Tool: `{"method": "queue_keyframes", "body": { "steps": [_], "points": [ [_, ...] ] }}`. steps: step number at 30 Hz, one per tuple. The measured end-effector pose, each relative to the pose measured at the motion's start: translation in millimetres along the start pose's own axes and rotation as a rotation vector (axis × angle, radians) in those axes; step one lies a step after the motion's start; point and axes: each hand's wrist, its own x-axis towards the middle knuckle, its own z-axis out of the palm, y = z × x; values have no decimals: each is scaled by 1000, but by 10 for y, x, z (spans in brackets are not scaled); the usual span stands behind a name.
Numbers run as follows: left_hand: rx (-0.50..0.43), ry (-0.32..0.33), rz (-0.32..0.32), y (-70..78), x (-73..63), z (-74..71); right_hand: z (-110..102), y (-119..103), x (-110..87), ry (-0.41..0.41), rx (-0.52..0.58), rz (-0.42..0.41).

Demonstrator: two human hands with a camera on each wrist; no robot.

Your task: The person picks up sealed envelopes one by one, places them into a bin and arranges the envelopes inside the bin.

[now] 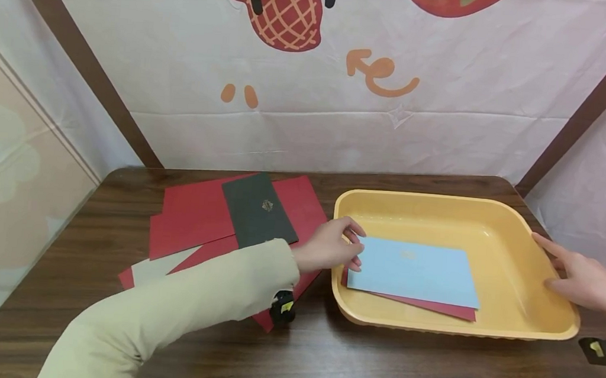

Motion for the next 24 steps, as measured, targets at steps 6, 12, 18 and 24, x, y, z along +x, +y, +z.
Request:
{"method": "queue_keyframes", "body": {
  "steps": [6,12,18,24],
  "points": [
    [-92,81,75,-145,-193,-161,2,2,5,-2,6,-2],
    [-8,190,33,-364,-334,-349,7,34,0,4,-7,-23],
    [59,227,-8,-619,-406,-536,15,51,5,2,-6,-27],
    [150,265,3,-799,-492,-727,10,43,16,3,-18,-27]
  ]
}}
